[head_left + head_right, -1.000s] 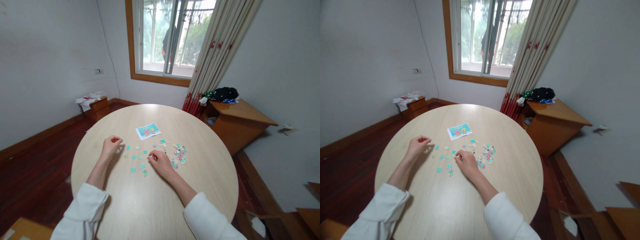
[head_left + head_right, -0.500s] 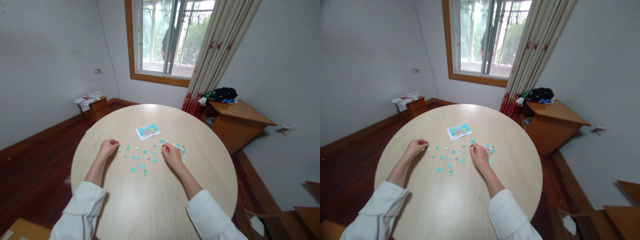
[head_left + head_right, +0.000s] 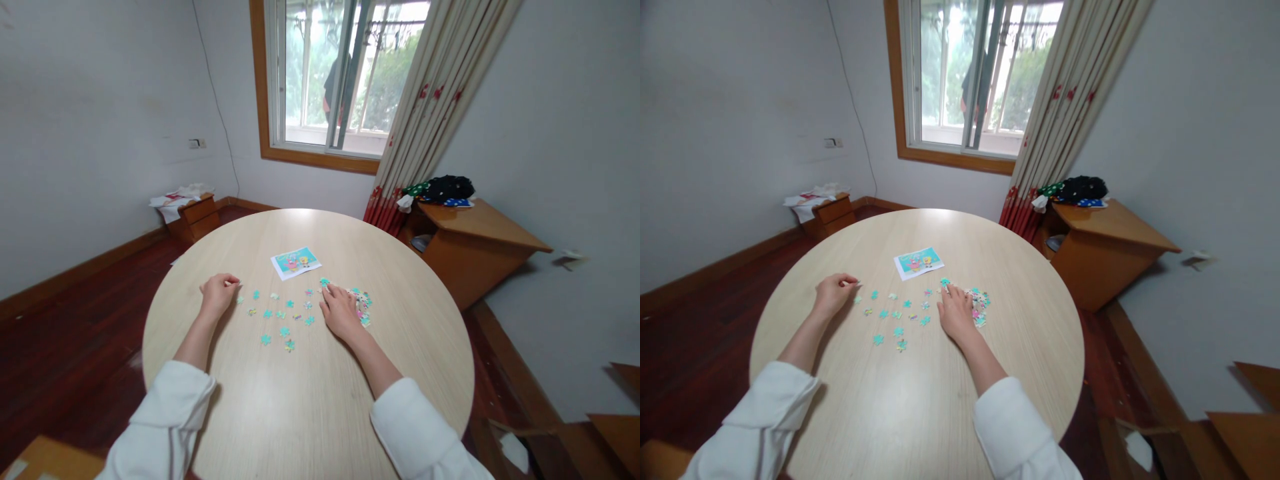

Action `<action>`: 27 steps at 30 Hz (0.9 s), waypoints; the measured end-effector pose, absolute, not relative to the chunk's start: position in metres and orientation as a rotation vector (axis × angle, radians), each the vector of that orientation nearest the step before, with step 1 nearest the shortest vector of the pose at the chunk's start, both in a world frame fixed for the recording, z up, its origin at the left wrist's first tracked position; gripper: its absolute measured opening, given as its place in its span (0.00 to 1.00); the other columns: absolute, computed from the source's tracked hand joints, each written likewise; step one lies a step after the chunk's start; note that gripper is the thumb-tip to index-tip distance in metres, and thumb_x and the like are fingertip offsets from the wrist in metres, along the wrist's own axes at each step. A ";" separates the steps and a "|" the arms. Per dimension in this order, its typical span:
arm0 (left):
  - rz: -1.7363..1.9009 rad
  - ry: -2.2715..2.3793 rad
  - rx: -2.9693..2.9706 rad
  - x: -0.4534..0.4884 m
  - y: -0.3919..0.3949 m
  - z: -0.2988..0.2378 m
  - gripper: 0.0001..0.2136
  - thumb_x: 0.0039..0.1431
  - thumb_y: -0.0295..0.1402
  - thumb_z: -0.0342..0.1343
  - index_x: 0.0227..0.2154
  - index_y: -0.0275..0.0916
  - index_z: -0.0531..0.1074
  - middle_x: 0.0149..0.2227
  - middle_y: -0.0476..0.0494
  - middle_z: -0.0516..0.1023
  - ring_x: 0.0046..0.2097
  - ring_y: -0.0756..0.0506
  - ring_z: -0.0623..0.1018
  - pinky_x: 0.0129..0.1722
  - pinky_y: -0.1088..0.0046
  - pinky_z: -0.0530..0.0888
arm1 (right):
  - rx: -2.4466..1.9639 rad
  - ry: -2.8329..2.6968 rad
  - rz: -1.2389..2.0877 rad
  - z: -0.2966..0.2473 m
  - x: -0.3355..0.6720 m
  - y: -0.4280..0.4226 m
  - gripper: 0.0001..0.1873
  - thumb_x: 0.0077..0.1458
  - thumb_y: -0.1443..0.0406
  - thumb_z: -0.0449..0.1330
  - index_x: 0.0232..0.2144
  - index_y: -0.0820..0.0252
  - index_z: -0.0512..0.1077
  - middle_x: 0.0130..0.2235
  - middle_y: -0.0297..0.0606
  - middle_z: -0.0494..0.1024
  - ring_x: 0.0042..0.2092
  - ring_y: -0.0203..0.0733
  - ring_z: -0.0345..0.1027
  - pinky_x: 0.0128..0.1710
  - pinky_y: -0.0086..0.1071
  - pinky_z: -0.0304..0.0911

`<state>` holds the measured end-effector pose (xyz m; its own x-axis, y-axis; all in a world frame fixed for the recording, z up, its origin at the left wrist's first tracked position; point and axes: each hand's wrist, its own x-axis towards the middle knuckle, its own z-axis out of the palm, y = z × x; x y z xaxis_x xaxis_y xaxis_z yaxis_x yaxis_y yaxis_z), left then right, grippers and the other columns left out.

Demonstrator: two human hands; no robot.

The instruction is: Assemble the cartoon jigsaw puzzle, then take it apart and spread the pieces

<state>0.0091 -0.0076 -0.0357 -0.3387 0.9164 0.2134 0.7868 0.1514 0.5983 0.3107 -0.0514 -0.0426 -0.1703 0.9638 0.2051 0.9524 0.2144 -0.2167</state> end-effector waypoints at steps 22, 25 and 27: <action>0.766 2.342 1.605 0.006 -0.006 -0.039 0.05 0.47 0.34 0.55 0.23 0.41 0.74 0.33 0.40 0.80 0.42 0.35 0.75 0.44 0.55 0.62 | -1.696 -2.136 0.059 -0.042 0.315 -0.046 0.08 0.55 0.70 0.56 0.37 0.58 0.73 0.42 0.41 0.76 0.46 0.44 0.65 0.44 0.36 0.49; 0.780 2.340 1.602 0.007 -0.007 -0.038 0.05 0.46 0.34 0.55 0.24 0.40 0.73 0.35 0.38 0.79 0.43 0.34 0.75 0.43 0.56 0.62 | -1.705 -2.127 0.031 -0.044 0.316 -0.046 0.07 0.55 0.69 0.57 0.37 0.59 0.73 0.43 0.41 0.75 0.47 0.45 0.63 0.44 0.36 0.49; 0.810 2.340 1.595 0.008 -0.007 -0.037 0.05 0.47 0.34 0.55 0.23 0.39 0.73 0.35 0.39 0.79 0.42 0.35 0.75 0.42 0.57 0.62 | -1.714 -2.117 0.029 -0.045 0.317 -0.046 0.05 0.55 0.68 0.58 0.35 0.59 0.73 0.43 0.41 0.75 0.46 0.45 0.63 0.44 0.37 0.49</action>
<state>0.0083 -0.0074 -0.0375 -0.4002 0.9056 0.1404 0.7986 0.2695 0.5381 0.3167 -0.0461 -0.0448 -0.1559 0.9403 0.3026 0.9317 0.2417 -0.2711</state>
